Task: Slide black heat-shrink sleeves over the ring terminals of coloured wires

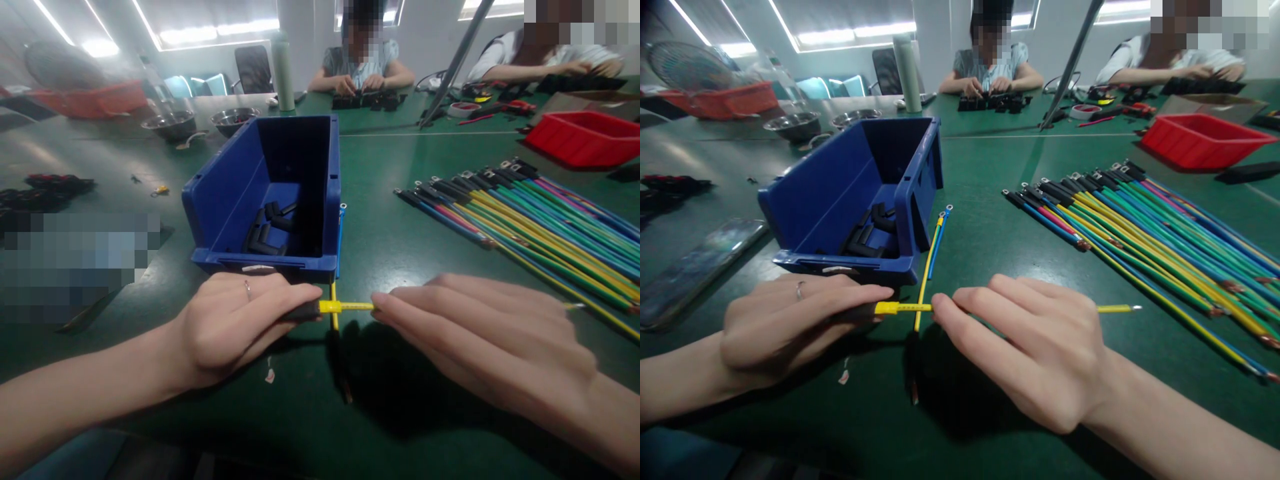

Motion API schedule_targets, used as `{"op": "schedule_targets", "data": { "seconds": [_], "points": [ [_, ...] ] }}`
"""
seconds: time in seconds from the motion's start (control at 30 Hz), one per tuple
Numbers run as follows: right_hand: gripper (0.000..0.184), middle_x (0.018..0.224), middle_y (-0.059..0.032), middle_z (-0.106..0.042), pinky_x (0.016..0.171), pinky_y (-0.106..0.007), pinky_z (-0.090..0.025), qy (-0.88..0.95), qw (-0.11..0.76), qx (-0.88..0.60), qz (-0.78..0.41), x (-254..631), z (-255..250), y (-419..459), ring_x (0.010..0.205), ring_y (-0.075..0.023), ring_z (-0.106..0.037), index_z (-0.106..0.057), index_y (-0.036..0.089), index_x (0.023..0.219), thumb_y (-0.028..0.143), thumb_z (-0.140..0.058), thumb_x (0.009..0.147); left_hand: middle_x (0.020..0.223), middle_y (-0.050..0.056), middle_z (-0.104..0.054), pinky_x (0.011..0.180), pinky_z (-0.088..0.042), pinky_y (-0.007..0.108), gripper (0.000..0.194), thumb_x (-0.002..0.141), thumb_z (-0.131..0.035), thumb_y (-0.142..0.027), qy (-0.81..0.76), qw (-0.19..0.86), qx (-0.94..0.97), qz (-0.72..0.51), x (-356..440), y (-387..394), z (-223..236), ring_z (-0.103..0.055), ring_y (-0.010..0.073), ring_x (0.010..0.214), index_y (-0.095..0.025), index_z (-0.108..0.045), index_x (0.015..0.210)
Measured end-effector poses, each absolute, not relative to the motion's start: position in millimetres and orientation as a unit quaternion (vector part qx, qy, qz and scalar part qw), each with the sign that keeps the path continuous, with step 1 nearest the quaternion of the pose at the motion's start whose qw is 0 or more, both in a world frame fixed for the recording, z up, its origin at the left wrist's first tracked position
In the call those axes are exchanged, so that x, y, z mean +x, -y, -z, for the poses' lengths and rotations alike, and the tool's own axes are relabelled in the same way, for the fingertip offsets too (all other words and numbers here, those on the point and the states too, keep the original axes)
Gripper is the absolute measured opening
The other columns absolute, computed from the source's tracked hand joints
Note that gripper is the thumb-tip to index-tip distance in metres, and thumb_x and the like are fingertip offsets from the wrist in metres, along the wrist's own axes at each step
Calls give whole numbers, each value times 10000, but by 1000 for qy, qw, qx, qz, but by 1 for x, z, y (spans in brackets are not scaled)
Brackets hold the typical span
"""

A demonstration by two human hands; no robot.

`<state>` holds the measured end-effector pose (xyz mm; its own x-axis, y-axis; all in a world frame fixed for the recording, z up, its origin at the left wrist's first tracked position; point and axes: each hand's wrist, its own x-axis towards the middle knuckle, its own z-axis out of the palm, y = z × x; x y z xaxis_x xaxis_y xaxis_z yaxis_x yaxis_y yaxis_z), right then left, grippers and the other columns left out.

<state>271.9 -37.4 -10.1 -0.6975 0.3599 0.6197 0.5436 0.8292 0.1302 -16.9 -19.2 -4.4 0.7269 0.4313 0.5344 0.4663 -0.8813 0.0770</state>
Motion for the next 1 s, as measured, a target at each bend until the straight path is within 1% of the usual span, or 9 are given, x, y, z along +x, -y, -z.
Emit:
{"op": "schedule_targets", "data": {
  "seconds": [0.13,0.2,0.3,0.37,0.5,0.63,0.7,0.87,1.0],
  "points": [
    [294,1049,-40,-723,687,-256,-427,899,296,-284,154,269,7,39,813,-101,-579,-645,151,1188,107,-645,898,791,7,-708,651,-486,203,164,1059,-532,-269,234,6,-927,292,-16,17,10,-668,97,668,-139,-632,1052],
    [292,1051,-40,-725,687,-257,-431,894,307,-285,155,267,7,39,813,-101,-586,-647,151,1174,105,-665,886,797,13,-705,706,-504,193,195,1054,-546,-297,235,3,-926,294,-15,17,11,-683,100,709,-124,-636,1051],
    [265,1036,-35,-727,681,-248,-431,889,319,-292,153,265,7,39,801,-91,-588,-649,150,1139,107,-681,880,857,27,-727,791,-526,188,254,1055,-544,-352,239,-14,-924,298,-15,17,12,-713,106,794,-123,-635,1114],
    [246,1014,-24,-727,672,-237,-425,884,326,-296,157,264,7,39,781,-79,-581,-642,156,1122,101,-675,884,886,27,-740,787,-535,186,251,1055,-547,-355,244,-27,-921,302,-16,18,12,-718,107,806,-138,-634,1149],
    [250,1003,-15,-718,681,-223,-423,889,312,-306,138,265,7,42,772,-67,-572,-619,163,1143,87,-640,905,915,15,-768,811,-545,164,203,1051,-559,-291,262,-37,-915,306,-18,21,12,-732,96,816,-162,-665,1167],
    [234,954,0,-702,660,-212,-395,905,283,-292,126,266,5,41,754,-61,-537,-607,164,1154,97,-610,930,937,10,-784,799,-551,142,233,1059,-543,-324,274,-37,-909,312,-18,22,11,-744,90,828,-178,-686,1171],
    [206,923,5,-692,642,-212,-376,905,296,-280,127,266,4,40,740,-63,-519,-600,161,1142,102,-588,945,932,11,-788,792,-559,142,244,1066,-528,-335,279,-38,-906,315,-17,23,10,-746,91,819,-184,-692,1165],
    [180,933,5,-687,666,-210,-381,918,266,-276,107,267,6,40,768,-63,-530,-588,170,1151,127,-524,989,900,6,-780,795,-552,134,234,1063,-541,-315,267,-47,-908,318,-17,22,12,-735,78,794,-167,-688,1170],
    [176,912,7,-679,656,-201,-379,919,269,-272,95,267,7,40,752,-53,-533,-596,171,1139,124,-499,998,895,11,-768,799,-528,122,231,1061,-544,-282,247,-43,-914,318,-18,18,14,-716,62,779,-134,-679,1176]
  ]
}}
